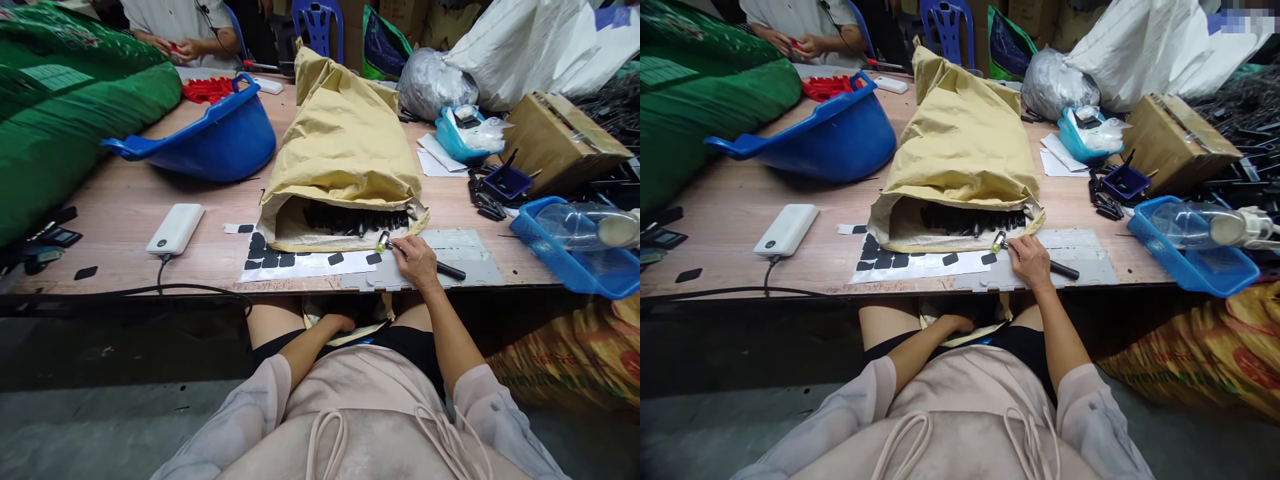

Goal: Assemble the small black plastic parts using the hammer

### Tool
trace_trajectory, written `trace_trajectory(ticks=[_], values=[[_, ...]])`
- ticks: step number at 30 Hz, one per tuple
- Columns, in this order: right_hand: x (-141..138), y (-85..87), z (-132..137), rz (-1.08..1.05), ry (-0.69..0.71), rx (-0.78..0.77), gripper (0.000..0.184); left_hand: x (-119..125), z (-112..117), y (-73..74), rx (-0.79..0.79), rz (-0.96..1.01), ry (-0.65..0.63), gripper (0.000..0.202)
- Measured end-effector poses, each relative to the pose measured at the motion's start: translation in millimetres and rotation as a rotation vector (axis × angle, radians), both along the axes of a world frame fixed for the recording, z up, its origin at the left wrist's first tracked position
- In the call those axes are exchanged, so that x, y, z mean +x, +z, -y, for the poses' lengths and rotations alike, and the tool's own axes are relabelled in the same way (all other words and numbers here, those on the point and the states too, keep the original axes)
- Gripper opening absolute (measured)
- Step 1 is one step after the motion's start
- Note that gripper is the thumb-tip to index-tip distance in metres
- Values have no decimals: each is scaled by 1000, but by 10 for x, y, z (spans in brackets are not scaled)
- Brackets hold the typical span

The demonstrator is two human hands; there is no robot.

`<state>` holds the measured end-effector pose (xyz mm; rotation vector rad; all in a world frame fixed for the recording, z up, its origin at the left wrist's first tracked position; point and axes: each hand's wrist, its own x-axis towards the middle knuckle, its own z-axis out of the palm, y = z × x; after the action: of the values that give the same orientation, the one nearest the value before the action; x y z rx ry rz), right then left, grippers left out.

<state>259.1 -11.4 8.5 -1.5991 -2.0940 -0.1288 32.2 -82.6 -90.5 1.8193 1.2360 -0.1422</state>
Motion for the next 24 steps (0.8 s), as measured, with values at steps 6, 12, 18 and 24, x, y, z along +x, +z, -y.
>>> trace_trajectory(ticks=[6, 12, 18, 24], values=[[9, -4, -1, 7, 12, 13, 25, -118, -15, 779, 48, 124, -382, 15], [11, -12, -7, -11, 7, 14, 25, -523, -794, 1514, 460, 504, 326, 30], [-4, -13, -10, -12, 7, 29, 24, -717, -1508, 1349, 660, -122, 1075, 28], [-2, -16, -7, -8, -4, 22, 24, -803, -1522, 1327, 541, -182, 1025, 25]])
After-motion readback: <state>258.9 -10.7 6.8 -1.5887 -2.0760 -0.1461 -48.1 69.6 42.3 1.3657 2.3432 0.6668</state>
